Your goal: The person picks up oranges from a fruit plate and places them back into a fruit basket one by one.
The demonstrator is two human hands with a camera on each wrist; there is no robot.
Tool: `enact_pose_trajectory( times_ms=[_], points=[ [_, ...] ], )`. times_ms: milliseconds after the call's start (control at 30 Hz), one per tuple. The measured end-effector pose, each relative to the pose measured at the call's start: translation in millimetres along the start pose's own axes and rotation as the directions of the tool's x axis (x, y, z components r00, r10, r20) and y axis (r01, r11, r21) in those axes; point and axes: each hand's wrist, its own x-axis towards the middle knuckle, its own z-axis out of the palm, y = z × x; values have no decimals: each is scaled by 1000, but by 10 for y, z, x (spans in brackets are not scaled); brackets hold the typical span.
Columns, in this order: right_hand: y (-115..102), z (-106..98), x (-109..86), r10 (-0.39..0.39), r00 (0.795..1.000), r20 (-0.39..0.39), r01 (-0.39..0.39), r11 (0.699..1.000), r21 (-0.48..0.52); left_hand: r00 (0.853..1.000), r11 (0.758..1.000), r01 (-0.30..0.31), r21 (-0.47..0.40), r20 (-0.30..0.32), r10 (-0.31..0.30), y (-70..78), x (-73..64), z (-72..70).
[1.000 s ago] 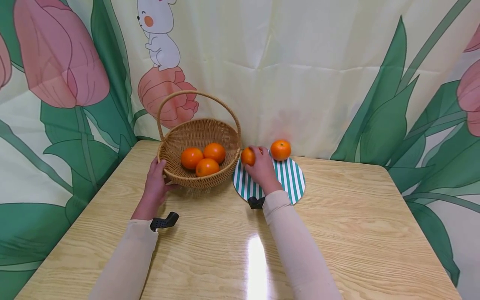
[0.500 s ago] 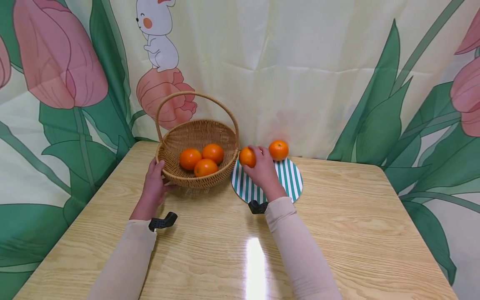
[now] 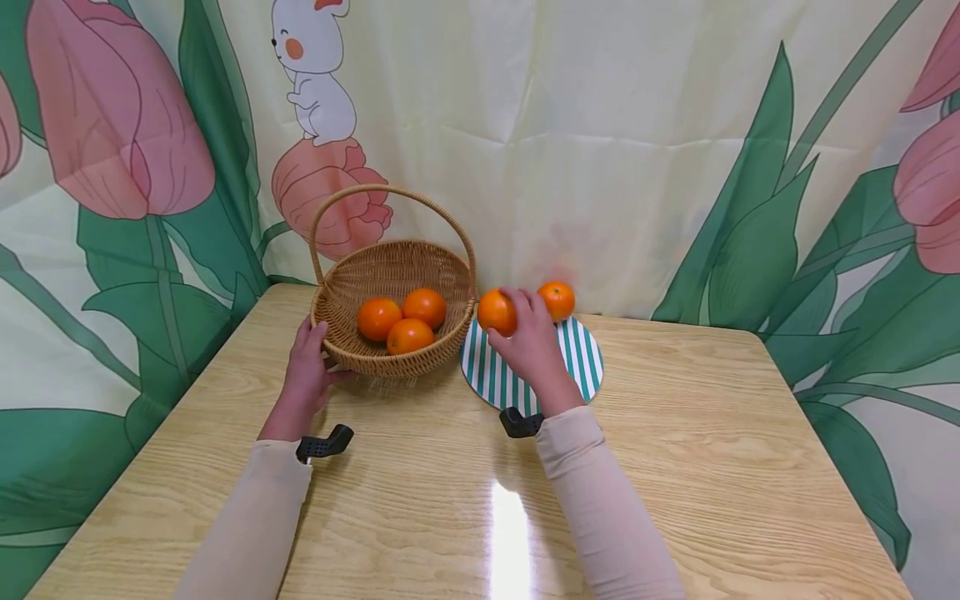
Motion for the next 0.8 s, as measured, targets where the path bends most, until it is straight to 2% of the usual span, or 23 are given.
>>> enact_pose_trajectory(
  times_ms=[267, 533, 800],
  points=[
    [-143, -62, -64, -86, 994, -67, 85, 996, -22, 1000, 1000, -18, 2, -13, 18, -155, 130, -47],
    [-297, -97, -97, -172, 979, -107, 168, 985, -39, 1000, 1000, -22, 5, 0, 22, -154, 140, -55],
    [-428, -41, -114, -255, 960, -114, 257, 966, 8, 1000, 1000, -18, 19, 6, 18, -140, 139, -54]
  ],
)
